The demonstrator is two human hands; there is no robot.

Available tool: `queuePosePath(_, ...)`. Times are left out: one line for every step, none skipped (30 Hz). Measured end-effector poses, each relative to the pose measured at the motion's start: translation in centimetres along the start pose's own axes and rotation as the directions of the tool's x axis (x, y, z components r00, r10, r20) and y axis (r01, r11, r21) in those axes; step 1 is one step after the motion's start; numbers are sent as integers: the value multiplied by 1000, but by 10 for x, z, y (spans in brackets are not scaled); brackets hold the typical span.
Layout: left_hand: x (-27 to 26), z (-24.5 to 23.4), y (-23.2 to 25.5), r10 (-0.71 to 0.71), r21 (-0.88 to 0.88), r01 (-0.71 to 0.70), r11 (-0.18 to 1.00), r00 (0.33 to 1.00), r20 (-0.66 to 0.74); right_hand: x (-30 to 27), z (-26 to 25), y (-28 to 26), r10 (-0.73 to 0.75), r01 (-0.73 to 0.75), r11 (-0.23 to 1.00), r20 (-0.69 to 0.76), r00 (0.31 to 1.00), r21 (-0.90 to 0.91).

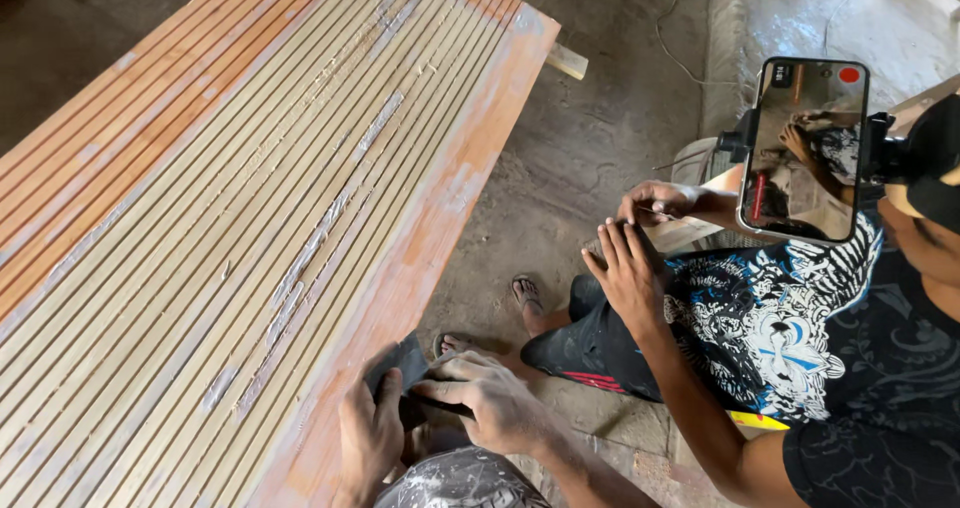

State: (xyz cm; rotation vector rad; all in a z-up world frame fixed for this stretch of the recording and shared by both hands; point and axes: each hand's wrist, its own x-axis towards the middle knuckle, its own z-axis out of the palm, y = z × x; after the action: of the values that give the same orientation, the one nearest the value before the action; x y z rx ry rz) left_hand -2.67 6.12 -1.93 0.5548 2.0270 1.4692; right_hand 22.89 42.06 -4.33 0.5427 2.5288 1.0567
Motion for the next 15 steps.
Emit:
queuePosePath(-2, -1, -4, 16, 20, -16, 1000, 1000, -8, -6, 7, -5, 43, -43, 998, 5, 999, -54)
queuePosePath(-4, -3, -9, -20, 47, 20, 999, 1000, -12, -10, 6, -14, 86, -85, 990, 8, 996, -109)
queuePosePath(0, -1, -13, -44, 64, 46, 997, 999, -22, -8, 3, -15, 134, -132, 976, -2, 991, -173)
queuePosePath(5, 1, -19, -69, 82, 71, 994, 997, -32, -5, -4, -15, 95, -75, 910, 29, 995, -407)
queuePosePath(11, 5, -23, -70, 69, 74, 995, 996, -55, -1, -12, -13, 69, -16, 785, 62, 996, -619)
queuePosePath(17, 9, -29, -72, 57, 77, 995, 994, -77, 1, -21, -12, 53, 49, 611, 103, 993, -790)
queuePosePath(17, 10, -35, -90, 51, 95, 994, 991, -96, -5, -29, -17, 38, 130, 405, 158, 987, -905)
queuePosePath(20, 11, -41, -102, 55, 107, 993, 991, -90, -11, -35, -21, 35, 205, 176, 214, 976, -963)
queuePosePath(24, 15, -45, -111, 62, 116, 991, 990, -89, -16, -37, -23, 45, 265, -62, 263, 964, -962)
queuePosePath(26, 20, -48, -119, 69, 126, 990, 989, -87, -20, -36, -22, 8, 226, 20, 227, 974, -974)
queuePosePath(38, 24, -51, -102, 63, 109, 992, 990, -100, -16, -31, -22, -14, 181, 105, 180, 983, -978)
queuePosePath(48, 29, -53, -86, 57, 92, 994, 990, -113, -10, -22, -20, -33, 135, 190, 131, 991, -972)
queuePosePath(50, 31, -53, -79, 58, 86, 995, 990, -119, -11, -16, -20, -21, 124, 161, 122, 992, -979)
queuePosePath(56, 34, -53, -108, 68, 116, 991, 987, -121, -11, -8, -19, -9, 113, 131, 112, 994, -985)
queuePosePath(58, 34, -55, -142, 84, 153, 985, 983, -117, -16, -2, -22, 0, 111, 107, 112, 994, -988)
